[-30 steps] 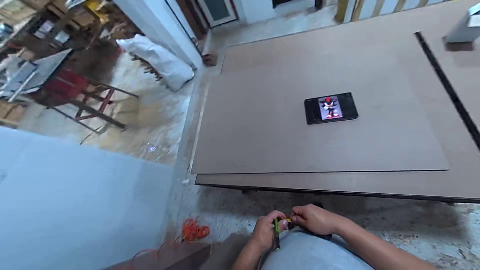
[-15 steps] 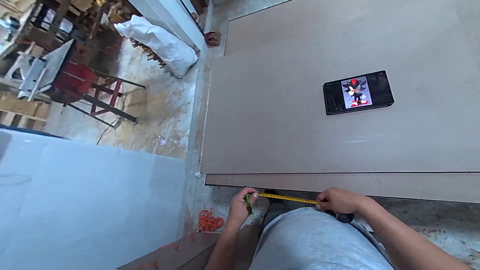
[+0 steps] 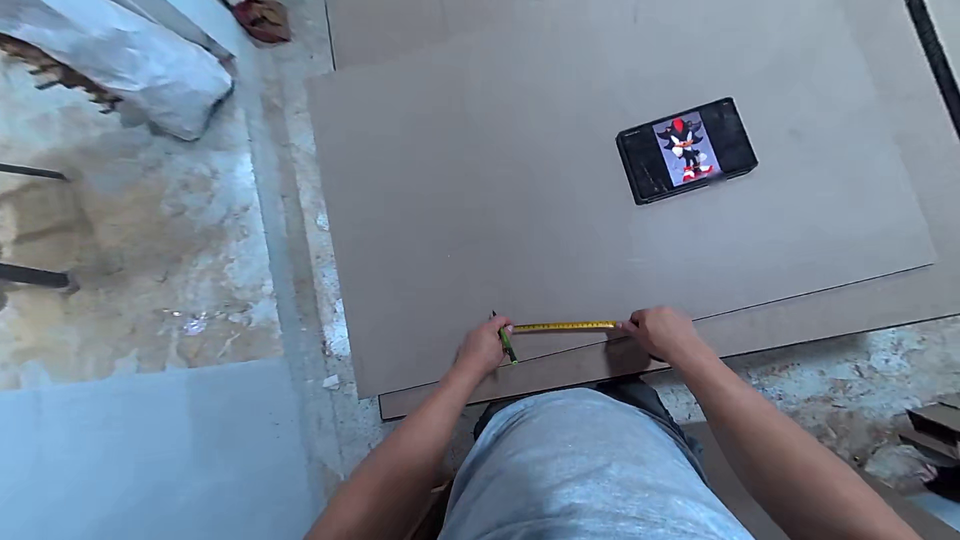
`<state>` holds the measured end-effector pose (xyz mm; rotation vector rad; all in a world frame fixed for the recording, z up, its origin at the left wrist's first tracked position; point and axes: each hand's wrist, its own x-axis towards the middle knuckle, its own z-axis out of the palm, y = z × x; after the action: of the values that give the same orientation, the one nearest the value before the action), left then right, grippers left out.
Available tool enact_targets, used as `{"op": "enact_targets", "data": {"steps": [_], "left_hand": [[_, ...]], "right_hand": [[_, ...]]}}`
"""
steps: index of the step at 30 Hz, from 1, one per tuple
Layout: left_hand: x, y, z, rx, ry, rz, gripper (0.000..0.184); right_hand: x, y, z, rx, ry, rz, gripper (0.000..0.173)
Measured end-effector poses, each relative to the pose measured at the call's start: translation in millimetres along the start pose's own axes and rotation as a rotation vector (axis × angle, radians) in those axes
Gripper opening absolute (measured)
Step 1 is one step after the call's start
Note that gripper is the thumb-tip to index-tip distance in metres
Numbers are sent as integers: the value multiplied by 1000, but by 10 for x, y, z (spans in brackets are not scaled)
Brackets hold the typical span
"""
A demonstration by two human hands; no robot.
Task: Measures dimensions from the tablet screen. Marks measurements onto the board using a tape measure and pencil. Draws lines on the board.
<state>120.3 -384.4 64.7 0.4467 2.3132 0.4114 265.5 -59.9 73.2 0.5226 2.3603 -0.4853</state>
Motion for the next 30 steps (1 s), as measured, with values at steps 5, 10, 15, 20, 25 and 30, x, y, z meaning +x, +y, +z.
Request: {"op": "enact_targets", "data": {"steps": [5, 10, 15, 20, 25, 30], "left_hand": [[40, 14, 217, 170, 308, 176, 38], [-235, 143, 657, 191, 246, 331, 37], [-194, 329, 742, 160, 178, 160, 42], [-113, 374, 710, 214, 97, 95, 50], [-113, 371, 723, 181, 99, 76, 51], [-86, 367, 693, 164, 84, 60, 52]], "right_hand": [[475, 15, -278, -181, -33, -7, 50], [659, -21, -428, -220, -15, -40, 51], [651, -57, -444, -223, -7, -33, 52], [670, -39, -425, -236, 9, -53, 52], [693, -14, -386, -230, 11, -108, 53], [675, -60, -378, -235, 24, -83, 54]]}}
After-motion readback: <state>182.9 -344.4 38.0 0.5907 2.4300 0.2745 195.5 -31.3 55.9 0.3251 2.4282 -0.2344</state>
